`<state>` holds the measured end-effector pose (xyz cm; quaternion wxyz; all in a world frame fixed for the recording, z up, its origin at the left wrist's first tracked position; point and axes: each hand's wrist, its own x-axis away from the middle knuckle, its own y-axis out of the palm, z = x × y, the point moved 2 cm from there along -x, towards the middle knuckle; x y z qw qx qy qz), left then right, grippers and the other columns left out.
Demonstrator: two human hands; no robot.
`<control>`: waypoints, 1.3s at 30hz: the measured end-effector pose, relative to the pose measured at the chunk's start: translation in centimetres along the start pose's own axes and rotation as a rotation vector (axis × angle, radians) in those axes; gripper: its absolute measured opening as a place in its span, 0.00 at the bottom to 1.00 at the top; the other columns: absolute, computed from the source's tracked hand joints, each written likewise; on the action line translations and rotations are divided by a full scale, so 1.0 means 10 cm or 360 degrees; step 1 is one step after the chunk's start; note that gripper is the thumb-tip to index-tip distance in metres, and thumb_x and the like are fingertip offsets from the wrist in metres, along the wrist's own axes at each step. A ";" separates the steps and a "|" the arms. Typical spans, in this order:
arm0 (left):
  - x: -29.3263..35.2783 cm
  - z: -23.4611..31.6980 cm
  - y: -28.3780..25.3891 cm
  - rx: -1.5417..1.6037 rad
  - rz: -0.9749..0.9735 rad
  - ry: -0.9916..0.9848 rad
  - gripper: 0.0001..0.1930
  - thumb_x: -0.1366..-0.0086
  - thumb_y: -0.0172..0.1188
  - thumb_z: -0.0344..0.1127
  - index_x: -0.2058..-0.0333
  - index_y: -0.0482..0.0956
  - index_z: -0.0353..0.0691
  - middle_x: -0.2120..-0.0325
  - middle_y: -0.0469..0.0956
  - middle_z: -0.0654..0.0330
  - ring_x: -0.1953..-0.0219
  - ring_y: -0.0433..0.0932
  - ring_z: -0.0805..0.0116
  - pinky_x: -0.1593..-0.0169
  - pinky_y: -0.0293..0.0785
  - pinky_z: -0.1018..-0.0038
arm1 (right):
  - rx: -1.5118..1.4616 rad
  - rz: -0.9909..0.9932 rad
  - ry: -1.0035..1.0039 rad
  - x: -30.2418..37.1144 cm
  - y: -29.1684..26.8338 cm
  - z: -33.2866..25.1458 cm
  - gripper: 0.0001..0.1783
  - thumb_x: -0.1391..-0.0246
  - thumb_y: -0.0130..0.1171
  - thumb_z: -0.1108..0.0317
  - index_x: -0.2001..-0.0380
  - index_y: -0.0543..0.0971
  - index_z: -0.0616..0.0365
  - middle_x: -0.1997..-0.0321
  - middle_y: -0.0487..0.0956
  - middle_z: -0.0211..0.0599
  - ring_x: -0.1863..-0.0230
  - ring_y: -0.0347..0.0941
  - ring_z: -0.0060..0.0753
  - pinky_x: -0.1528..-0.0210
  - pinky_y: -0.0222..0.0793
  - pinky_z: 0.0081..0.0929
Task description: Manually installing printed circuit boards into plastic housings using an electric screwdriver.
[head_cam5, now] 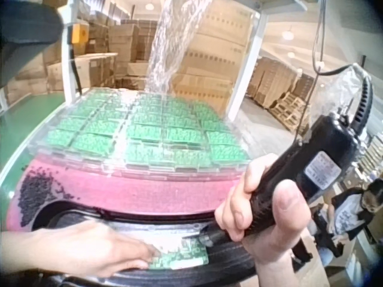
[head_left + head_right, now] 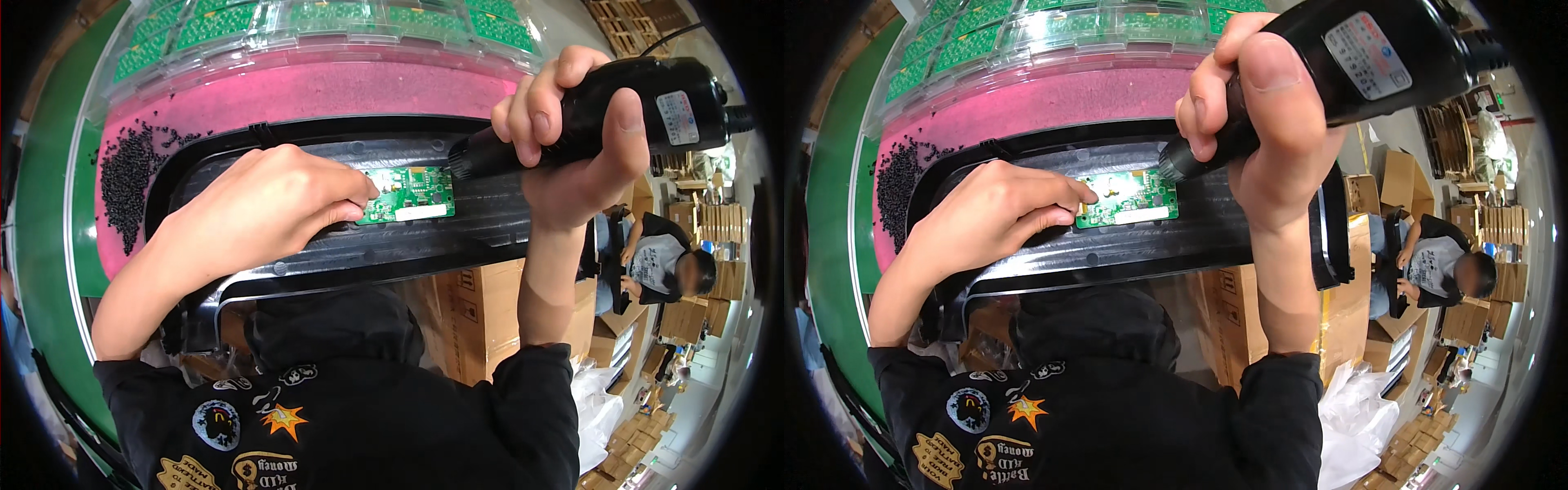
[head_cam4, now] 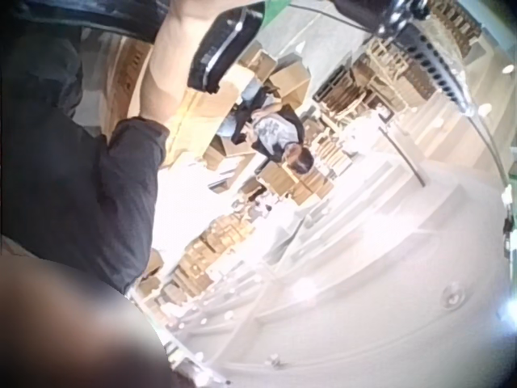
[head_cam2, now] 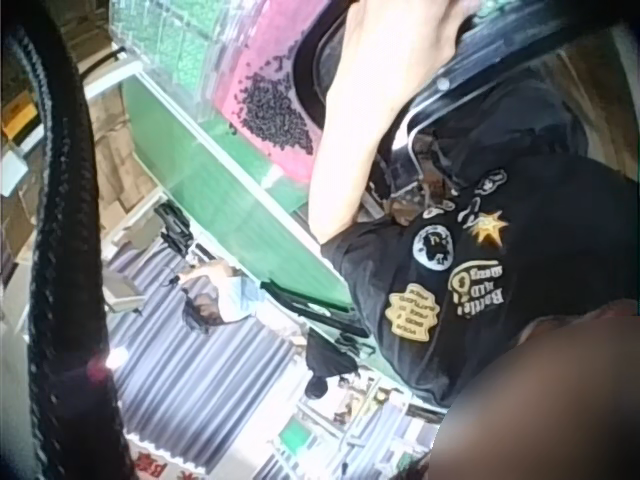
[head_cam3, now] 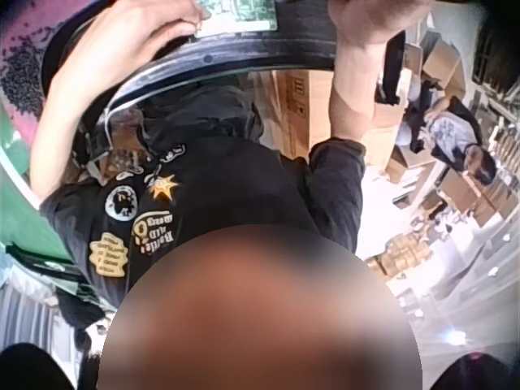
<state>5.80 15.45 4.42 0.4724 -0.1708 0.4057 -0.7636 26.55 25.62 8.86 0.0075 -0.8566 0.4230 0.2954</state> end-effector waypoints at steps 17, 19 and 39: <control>0.05 0.02 -0.03 0.0050 0.0066 0.0043 0.06 0.40 0.64 0.30 0.66 0.80 0.34 0.69 0.83 0.54 0.68 0.83 0.55 0.64 0.79 0.67 | -0.0477 -0.0210 -0.0039 0.05 0.33 -0.25 0.24 0.48 0.57 0.42 0.64 0.69 0.52 0.80 0.68 0.21 0.85 0.63 0.17 0.73 0.64 0.25; 0.05 0.05 -0.05 0.0155 0.0116 0.0081 0.06 0.41 0.64 0.30 0.66 0.80 0.34 0.70 0.83 0.54 0.68 0.83 0.55 0.64 0.79 0.68 | -0.0452 -0.0099 -0.0090 0.11 0.45 -0.36 0.24 0.50 0.59 0.44 0.65 0.68 0.52 0.80 0.68 0.21 0.86 0.64 0.17 0.74 0.65 0.25; 0.06 0.07 -0.13 0.0945 0.0268 0.0139 0.07 0.40 0.63 0.26 0.63 0.80 0.32 0.71 0.81 0.54 0.71 0.78 0.61 0.65 0.74 0.70 | -0.0734 -0.0357 -0.0653 0.08 0.62 -0.22 0.26 0.54 0.65 0.49 0.62 0.68 0.55 0.79 0.76 0.25 0.84 0.72 0.18 0.80 0.70 0.20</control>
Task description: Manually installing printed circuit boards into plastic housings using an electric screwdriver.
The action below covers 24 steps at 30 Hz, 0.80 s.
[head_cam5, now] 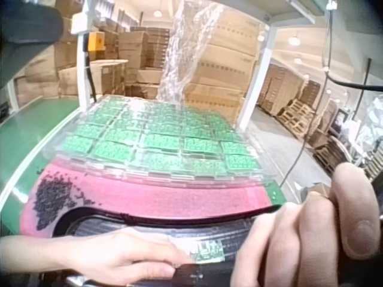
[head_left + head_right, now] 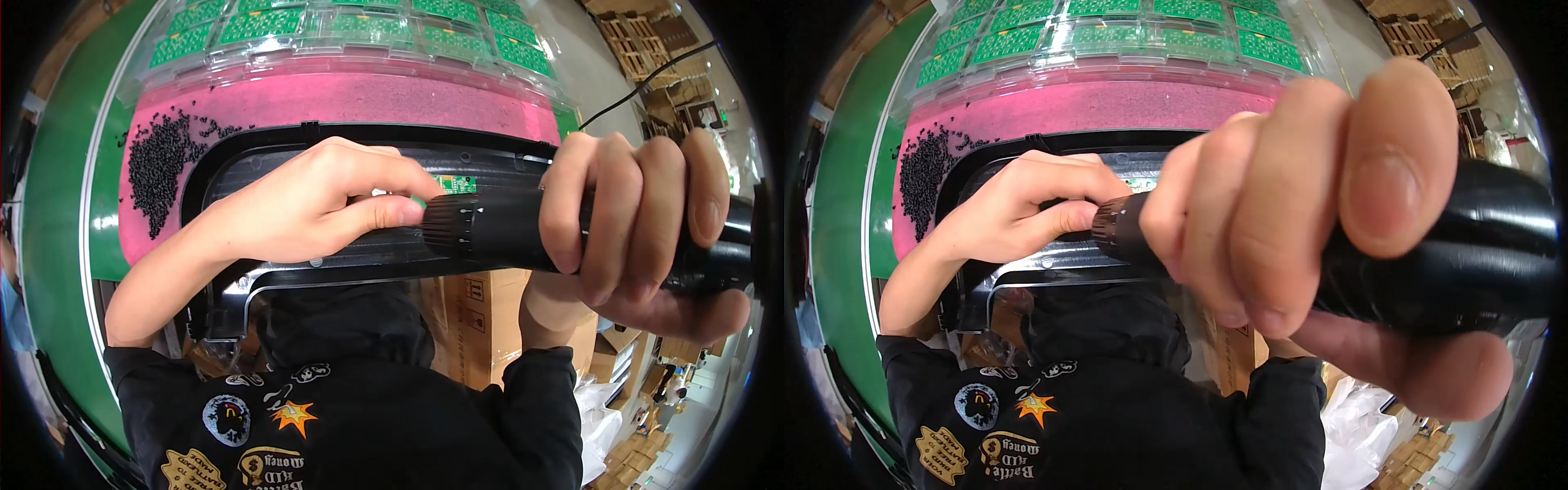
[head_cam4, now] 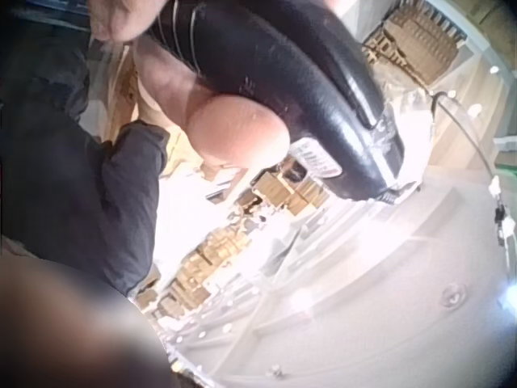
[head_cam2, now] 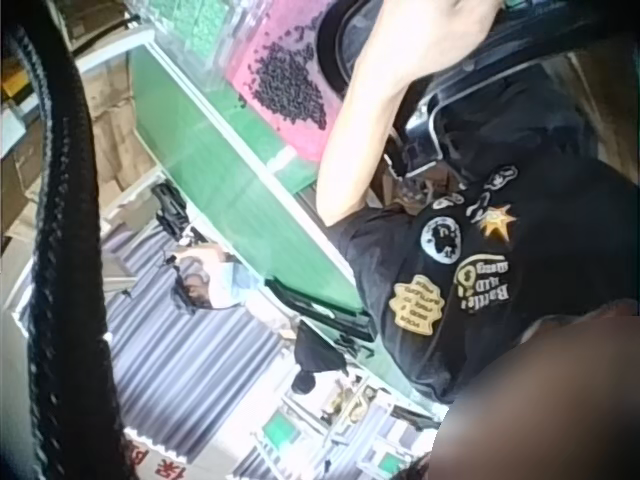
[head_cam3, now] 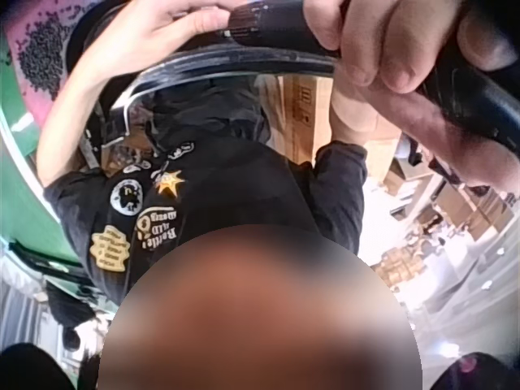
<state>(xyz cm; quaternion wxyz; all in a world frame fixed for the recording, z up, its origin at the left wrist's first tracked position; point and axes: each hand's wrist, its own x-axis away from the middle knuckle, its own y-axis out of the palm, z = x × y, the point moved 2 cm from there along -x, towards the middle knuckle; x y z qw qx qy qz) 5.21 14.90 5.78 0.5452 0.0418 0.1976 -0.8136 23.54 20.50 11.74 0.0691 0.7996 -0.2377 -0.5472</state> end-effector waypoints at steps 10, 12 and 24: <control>0.01 -0.08 -0.07 0.0239 -0.0174 -0.0030 0.05 0.36 0.57 0.27 0.66 0.76 0.30 0.74 0.75 0.58 0.72 0.73 0.65 0.65 0.71 0.71 | 0.0025 -0.0096 0.0509 -0.18 0.10 -0.03 0.25 0.53 0.63 0.48 0.63 0.70 0.55 0.80 0.75 0.25 0.86 0.71 0.19 0.82 0.67 0.21; 0.00 -0.08 -0.09 0.0255 -0.0218 0.0001 0.05 0.36 0.57 0.27 0.67 0.76 0.30 0.75 0.75 0.58 0.72 0.73 0.66 0.65 0.71 0.72 | 0.0039 -0.0113 0.0595 -0.21 0.08 -0.05 0.25 0.53 0.63 0.47 0.63 0.70 0.54 0.80 0.75 0.25 0.86 0.70 0.19 0.82 0.67 0.21; 0.02 -0.03 -0.12 0.0023 0.0067 -0.0145 0.06 0.35 0.59 0.28 0.67 0.77 0.29 0.72 0.77 0.58 0.72 0.74 0.72 0.64 0.72 0.75 | 0.0382 -0.0265 0.0815 -0.33 0.05 -0.04 0.28 0.50 0.59 0.43 0.60 0.69 0.57 0.79 0.72 0.23 0.85 0.68 0.20 0.75 0.66 0.23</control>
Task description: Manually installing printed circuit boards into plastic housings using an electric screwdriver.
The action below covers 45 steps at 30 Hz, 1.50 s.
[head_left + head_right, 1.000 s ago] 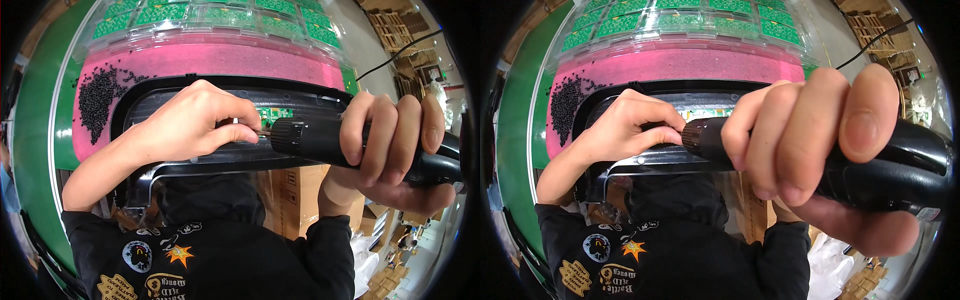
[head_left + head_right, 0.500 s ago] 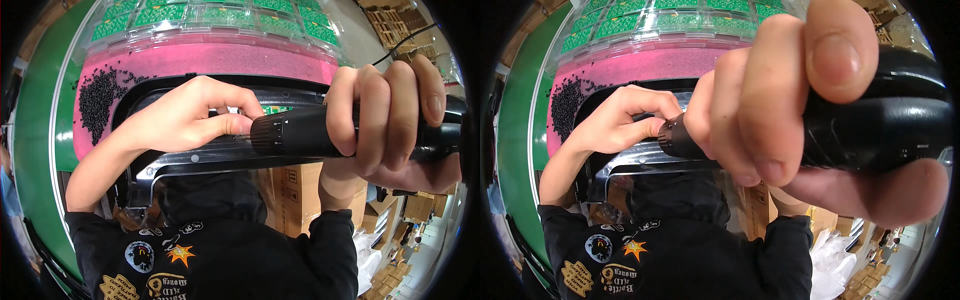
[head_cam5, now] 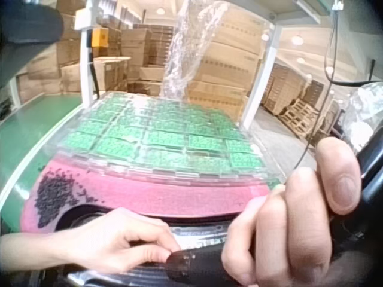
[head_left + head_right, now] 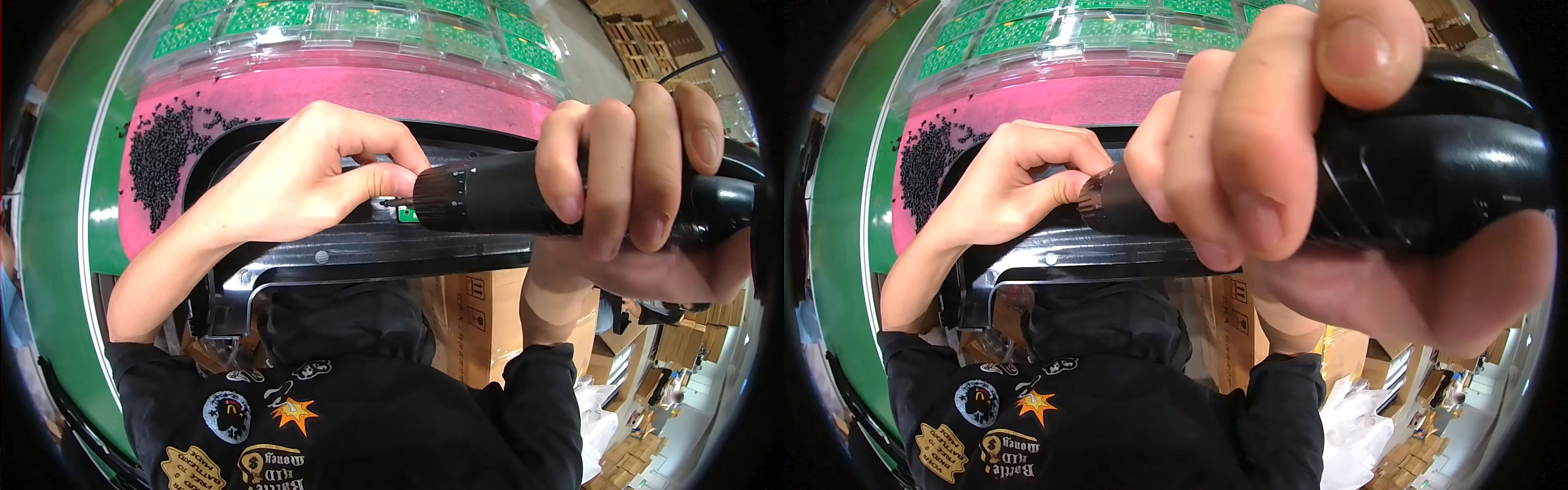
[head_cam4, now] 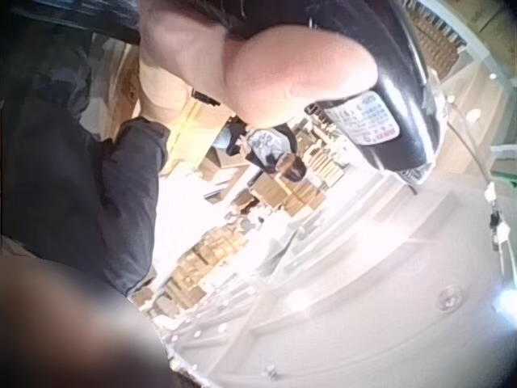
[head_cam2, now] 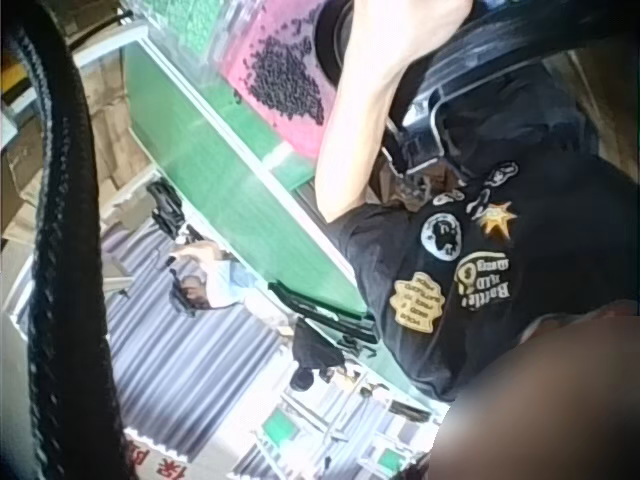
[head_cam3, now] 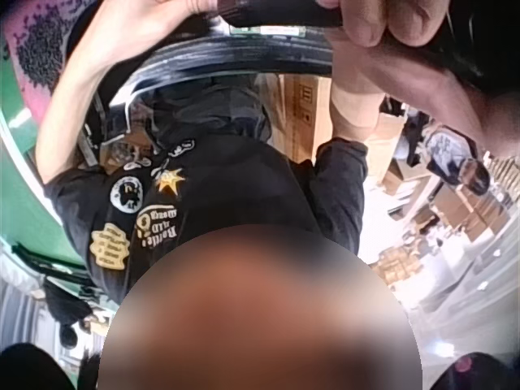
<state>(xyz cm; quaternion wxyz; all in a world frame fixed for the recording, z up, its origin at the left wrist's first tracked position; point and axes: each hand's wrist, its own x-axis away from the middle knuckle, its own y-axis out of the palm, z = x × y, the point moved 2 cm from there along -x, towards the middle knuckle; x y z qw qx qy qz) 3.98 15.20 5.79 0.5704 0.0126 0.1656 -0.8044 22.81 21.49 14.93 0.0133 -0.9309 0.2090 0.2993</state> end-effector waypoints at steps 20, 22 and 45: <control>-0.08 0.01 -0.02 -0.0838 0.0545 0.0356 0.09 0.32 0.55 0.30 0.72 0.72 0.32 0.81 0.73 0.54 0.78 0.75 0.60 0.70 0.70 0.69 | 0.0324 0.0267 0.0030 0.05 0.05 0.28 0.33 0.44 0.50 0.36 0.58 0.69 0.59 0.78 0.71 0.28 0.83 0.64 0.21 0.73 0.63 0.26; -0.03 0.00 -0.06 -0.0850 0.0510 0.0297 0.10 0.32 0.56 0.31 0.72 0.72 0.31 0.82 0.73 0.53 0.78 0.74 0.57 0.71 0.69 0.68 | 0.0339 0.0252 0.0050 0.01 0.07 0.34 0.33 0.44 0.50 0.36 0.59 0.69 0.59 0.79 0.70 0.28 0.83 0.64 0.21 0.73 0.63 0.26; 0.00 -0.08 -0.01 -0.0923 0.0271 0.0125 0.07 0.39 0.60 0.28 0.66 0.73 0.32 0.71 0.76 0.48 0.65 0.77 0.46 0.62 0.73 0.61 | 0.0075 0.0344 0.0050 0.03 -0.09 0.73 0.29 0.40 0.47 0.42 0.59 0.70 0.61 0.81 0.69 0.32 0.85 0.61 0.22 0.76 0.60 0.26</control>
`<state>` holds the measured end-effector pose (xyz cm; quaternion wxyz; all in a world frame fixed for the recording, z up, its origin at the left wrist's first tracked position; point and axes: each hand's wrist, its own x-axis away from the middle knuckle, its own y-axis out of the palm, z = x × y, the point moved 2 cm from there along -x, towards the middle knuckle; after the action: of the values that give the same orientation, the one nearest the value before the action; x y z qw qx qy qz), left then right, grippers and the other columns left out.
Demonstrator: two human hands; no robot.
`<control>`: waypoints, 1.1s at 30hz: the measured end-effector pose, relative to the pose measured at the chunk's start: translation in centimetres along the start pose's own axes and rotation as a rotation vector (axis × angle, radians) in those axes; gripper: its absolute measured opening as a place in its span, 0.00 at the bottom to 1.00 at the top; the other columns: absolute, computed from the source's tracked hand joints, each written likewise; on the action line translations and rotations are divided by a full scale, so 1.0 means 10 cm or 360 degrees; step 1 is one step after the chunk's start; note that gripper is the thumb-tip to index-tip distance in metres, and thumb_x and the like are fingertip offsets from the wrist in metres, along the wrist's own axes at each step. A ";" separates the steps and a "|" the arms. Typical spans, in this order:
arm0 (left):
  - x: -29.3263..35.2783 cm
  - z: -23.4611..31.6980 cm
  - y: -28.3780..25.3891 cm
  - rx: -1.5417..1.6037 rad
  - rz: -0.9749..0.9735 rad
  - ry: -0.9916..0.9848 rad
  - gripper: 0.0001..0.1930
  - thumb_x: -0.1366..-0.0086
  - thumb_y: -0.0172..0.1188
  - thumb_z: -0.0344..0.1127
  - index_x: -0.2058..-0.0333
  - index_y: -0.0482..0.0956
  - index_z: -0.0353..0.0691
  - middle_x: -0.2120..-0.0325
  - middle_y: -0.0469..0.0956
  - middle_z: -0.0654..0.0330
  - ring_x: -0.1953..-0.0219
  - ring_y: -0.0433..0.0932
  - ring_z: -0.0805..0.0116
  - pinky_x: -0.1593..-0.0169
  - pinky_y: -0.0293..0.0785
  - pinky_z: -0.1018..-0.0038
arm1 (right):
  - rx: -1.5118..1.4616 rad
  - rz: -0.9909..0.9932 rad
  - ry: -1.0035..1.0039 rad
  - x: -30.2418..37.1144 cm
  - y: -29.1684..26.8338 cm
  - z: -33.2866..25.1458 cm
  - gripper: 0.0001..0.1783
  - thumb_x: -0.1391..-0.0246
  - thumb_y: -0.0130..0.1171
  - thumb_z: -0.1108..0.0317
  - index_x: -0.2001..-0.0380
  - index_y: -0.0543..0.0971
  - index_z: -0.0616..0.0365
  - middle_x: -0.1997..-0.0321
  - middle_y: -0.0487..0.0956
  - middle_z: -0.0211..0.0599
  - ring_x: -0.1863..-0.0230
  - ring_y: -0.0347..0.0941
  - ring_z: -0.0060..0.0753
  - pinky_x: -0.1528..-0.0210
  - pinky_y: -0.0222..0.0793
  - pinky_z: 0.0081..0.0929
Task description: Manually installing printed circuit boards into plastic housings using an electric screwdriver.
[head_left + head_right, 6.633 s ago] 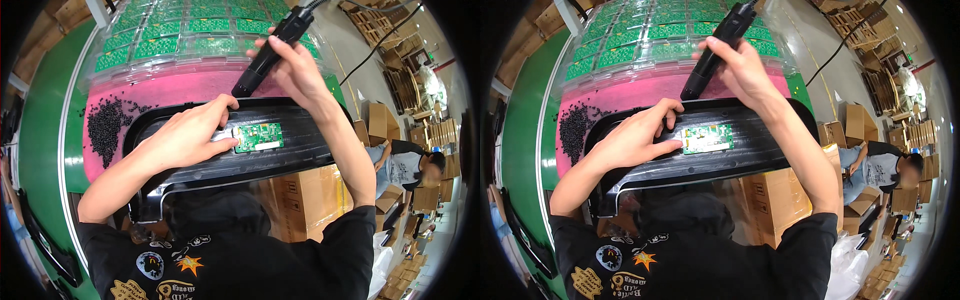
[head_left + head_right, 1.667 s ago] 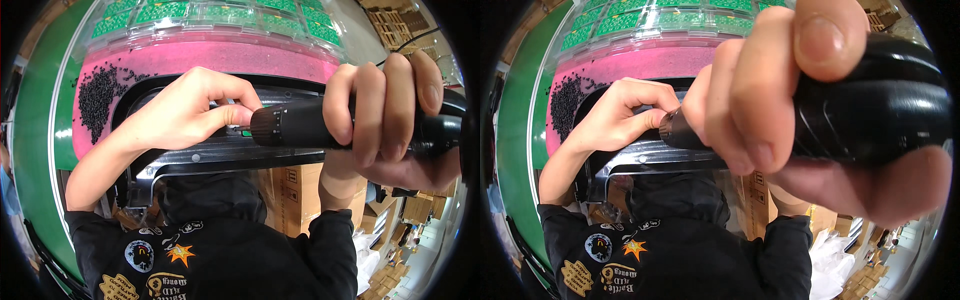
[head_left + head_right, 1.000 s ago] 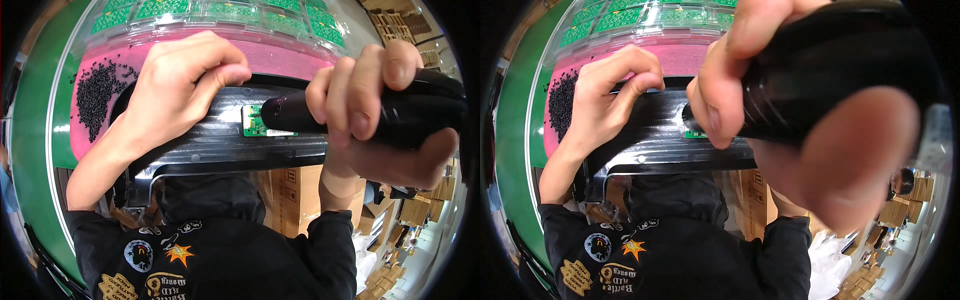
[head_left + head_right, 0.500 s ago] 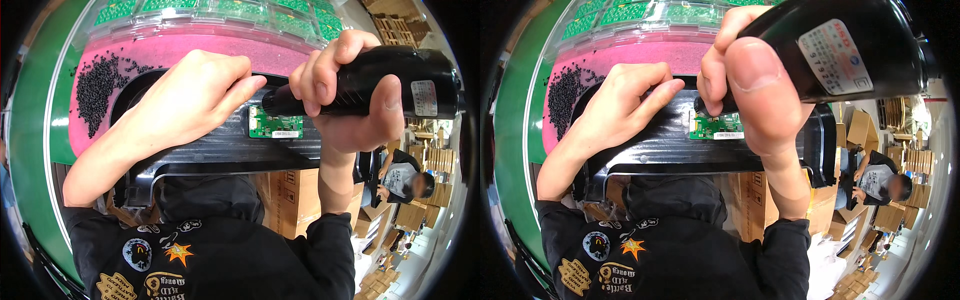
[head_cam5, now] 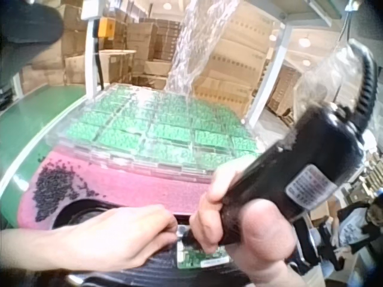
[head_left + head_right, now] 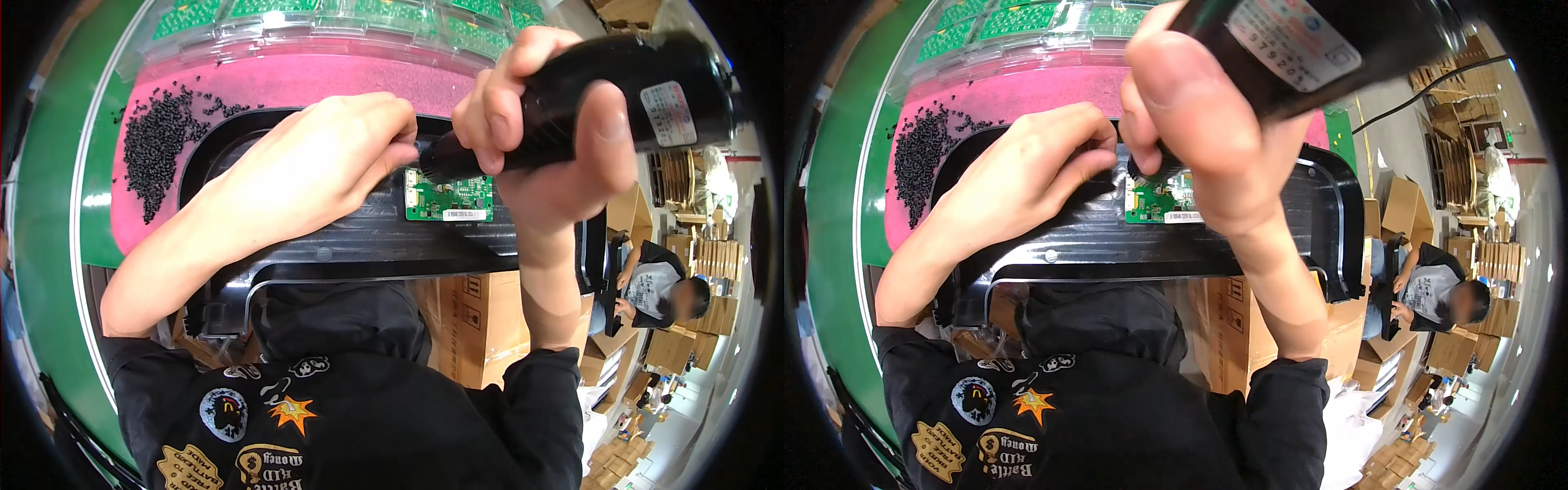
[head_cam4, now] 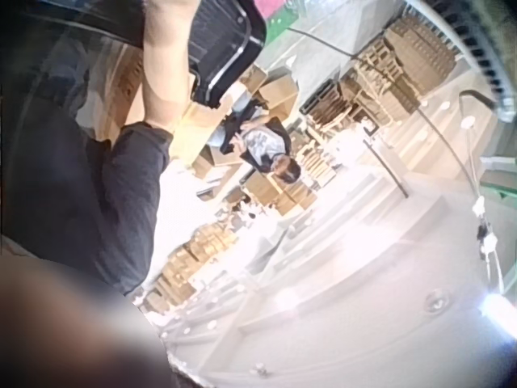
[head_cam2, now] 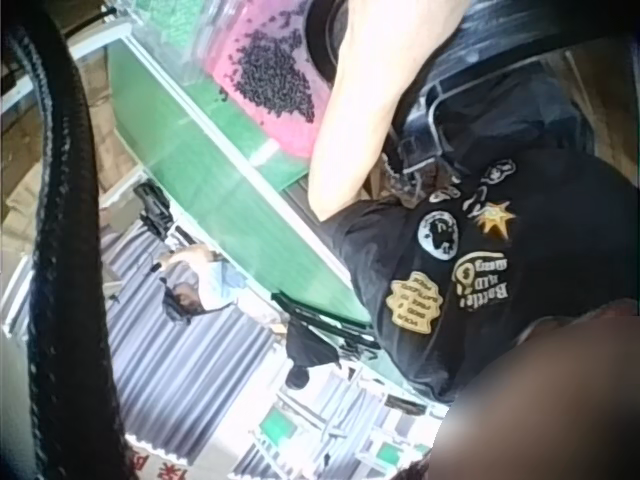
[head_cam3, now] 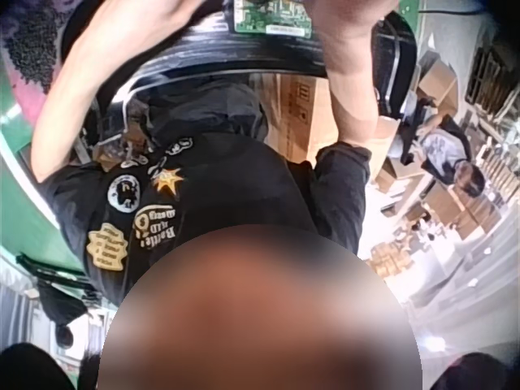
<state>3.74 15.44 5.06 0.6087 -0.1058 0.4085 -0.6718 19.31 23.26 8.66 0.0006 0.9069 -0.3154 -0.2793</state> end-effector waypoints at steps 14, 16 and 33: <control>-0.01 0.01 0.04 0.0228 -0.0121 0.0272 0.07 0.41 0.63 0.26 0.67 0.73 0.33 0.74 0.75 0.53 0.70 0.77 0.51 0.67 0.72 0.64 | -0.0156 0.0096 -0.0239 0.17 0.10 -0.57 0.31 0.47 0.52 0.37 0.57 0.70 0.56 0.75 0.69 0.24 0.81 0.64 0.20 0.69 0.60 0.25; -0.01 0.02 0.04 0.0241 -0.0121 0.0273 0.07 0.42 0.63 0.25 0.67 0.74 0.33 0.74 0.76 0.53 0.70 0.78 0.52 0.67 0.72 0.65 | -0.0141 0.0106 -0.0264 0.18 0.08 -0.59 0.31 0.47 0.53 0.38 0.57 0.70 0.56 0.75 0.68 0.24 0.81 0.63 0.20 0.69 0.60 0.26; -0.02 0.07 0.01 0.0102 -0.0058 0.0252 0.06 0.40 0.61 0.28 0.65 0.77 0.32 0.74 0.79 0.51 0.69 0.81 0.50 0.66 0.75 0.64 | -0.0047 0.0088 -0.0362 0.22 0.02 -0.66 0.31 0.50 0.55 0.40 0.56 0.71 0.56 0.74 0.69 0.23 0.80 0.63 0.20 0.68 0.60 0.27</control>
<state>4.30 15.37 5.49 0.5653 -0.0403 0.4318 -0.7017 23.96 20.65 13.20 -0.0141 0.8603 -0.3340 -0.3848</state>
